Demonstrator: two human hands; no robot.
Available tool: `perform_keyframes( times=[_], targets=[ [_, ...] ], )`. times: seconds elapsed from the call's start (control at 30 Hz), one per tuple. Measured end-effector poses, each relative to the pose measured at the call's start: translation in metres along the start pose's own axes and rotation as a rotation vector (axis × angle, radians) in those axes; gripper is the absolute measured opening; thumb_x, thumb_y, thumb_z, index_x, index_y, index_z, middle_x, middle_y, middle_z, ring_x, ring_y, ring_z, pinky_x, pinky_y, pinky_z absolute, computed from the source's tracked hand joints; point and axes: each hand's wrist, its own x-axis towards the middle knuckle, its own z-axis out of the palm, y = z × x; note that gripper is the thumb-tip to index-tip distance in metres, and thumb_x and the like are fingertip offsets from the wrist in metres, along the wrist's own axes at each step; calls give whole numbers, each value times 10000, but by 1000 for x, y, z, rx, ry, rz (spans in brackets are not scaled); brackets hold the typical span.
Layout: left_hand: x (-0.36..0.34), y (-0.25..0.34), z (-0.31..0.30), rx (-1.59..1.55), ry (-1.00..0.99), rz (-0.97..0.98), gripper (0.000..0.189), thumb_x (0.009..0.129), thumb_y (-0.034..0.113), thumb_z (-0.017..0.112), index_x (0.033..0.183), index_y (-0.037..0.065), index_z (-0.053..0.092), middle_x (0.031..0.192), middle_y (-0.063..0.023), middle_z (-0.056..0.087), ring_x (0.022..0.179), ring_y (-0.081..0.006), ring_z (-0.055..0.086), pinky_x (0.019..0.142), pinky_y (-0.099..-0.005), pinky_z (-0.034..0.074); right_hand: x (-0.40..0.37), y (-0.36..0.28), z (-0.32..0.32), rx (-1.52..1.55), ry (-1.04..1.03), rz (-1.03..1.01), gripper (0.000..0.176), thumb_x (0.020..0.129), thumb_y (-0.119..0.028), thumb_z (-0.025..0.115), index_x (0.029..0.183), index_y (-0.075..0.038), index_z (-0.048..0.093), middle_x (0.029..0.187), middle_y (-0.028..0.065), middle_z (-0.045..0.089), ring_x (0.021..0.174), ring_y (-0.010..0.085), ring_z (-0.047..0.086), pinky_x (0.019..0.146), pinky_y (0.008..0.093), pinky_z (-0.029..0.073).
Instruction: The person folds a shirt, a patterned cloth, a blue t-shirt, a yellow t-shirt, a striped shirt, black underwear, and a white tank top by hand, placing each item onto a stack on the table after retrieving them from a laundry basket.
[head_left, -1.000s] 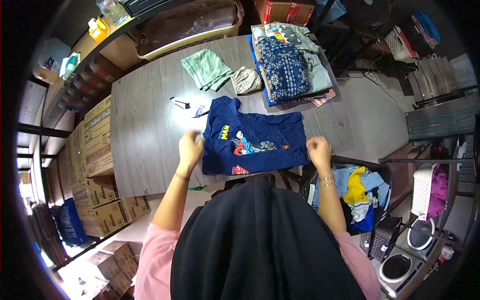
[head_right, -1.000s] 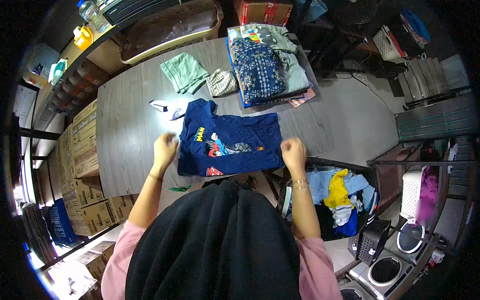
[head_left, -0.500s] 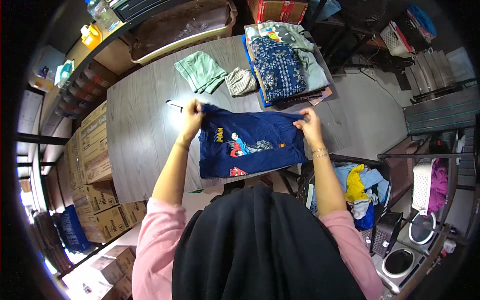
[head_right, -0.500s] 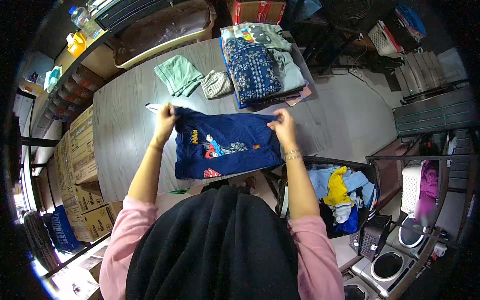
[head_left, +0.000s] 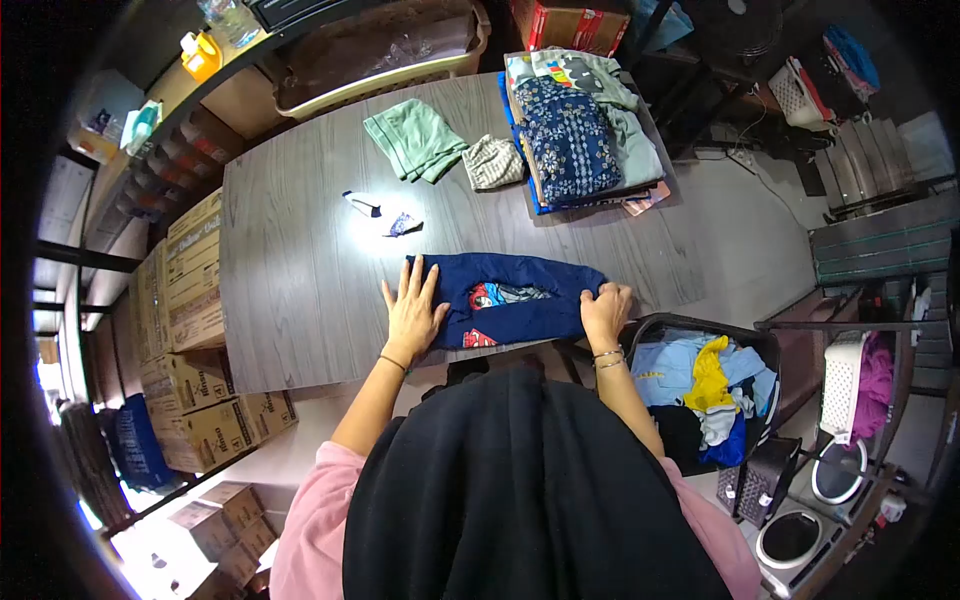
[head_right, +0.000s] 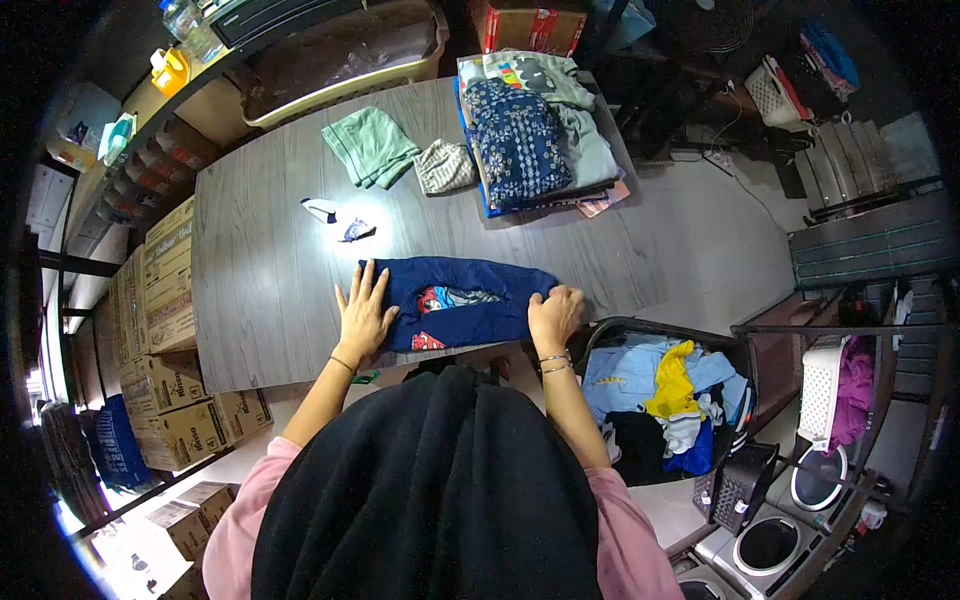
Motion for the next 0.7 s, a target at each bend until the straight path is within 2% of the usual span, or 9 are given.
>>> perform_keyframes(
  times=[0.07,0.2,0.23,0.3,0.43,0.47,0.57,0.63,0.7],
  targets=[
    [-2,1,-11,-31,98,18,587,877,245,608,1406,113,391,1456,-127,369,1339,-310,356,1076,-560,256,2,-2,8,184,-7,-106,306,750,-191,682,945,26,590,1032,220,563,1015,383,530,888,430,434],
    [7,-2,-22,-1622,-240,-239,570,937,406,533,1372,58,413,1312,-133,531,1166,-245,536,999,-404,416,-25,-81,-14,601,-225,-445,338,779,-219,728,964,13,567,917,216,632,786,372,622,710,431,494],
    [8,-4,-22,-1875,-306,-282,548,940,416,523,1348,60,440,1292,-133,542,1149,-243,543,988,-400,421,-38,-107,-27,804,-537,-359,318,778,-195,738,951,9,565,917,210,628,780,357,626,703,440,491],
    [8,-10,-22,-2380,-443,-365,512,946,436,503,1300,65,494,1254,-133,565,1115,-238,558,967,-391,431,-55,-131,-16,1057,-700,-265,300,783,-151,730,967,8,555,883,180,619,851,343,618,754,423,488],
    [5,-43,-11,-1517,-232,-477,429,865,127,644,1257,13,512,1198,-84,590,1058,-230,585,885,-379,491,-64,-130,13,233,-168,-314,369,802,-199,696,1066,11,545,1050,187,542,992,360,551,859,421,463],
    [1,-47,-11,-1240,-89,-518,402,794,-26,630,1188,-6,553,1136,-107,629,1006,-241,608,879,-353,487,-66,-131,14,111,-214,-265,380,793,-206,693,1069,12,549,1080,195,523,1001,369,542,856,433,458],
    [-6,-41,-28,-314,326,-243,373,780,-60,596,1149,-23,557,995,-121,656,896,-231,634,803,-311,497,-74,-128,40,97,-242,-273,362,771,-178,680,1045,21,553,1084,205,504,1025,388,523,861,444,445],
    [-6,-38,-28,-790,83,-367,280,854,48,587,1128,0,558,884,-110,626,860,-247,627,742,-375,514,-74,-139,53,412,-256,-309,262,763,-101,643,972,20,544,984,225,550,965,410,553,817,453,453],
    [0,-25,-35,-1511,-384,-879,368,943,319,537,1165,26,547,999,-110,641,941,-247,618,795,-411,523,-83,-151,35,637,-368,-451,209,756,-58,625,929,5,525,861,233,586,863,421,586,743,471,461]
  ],
)
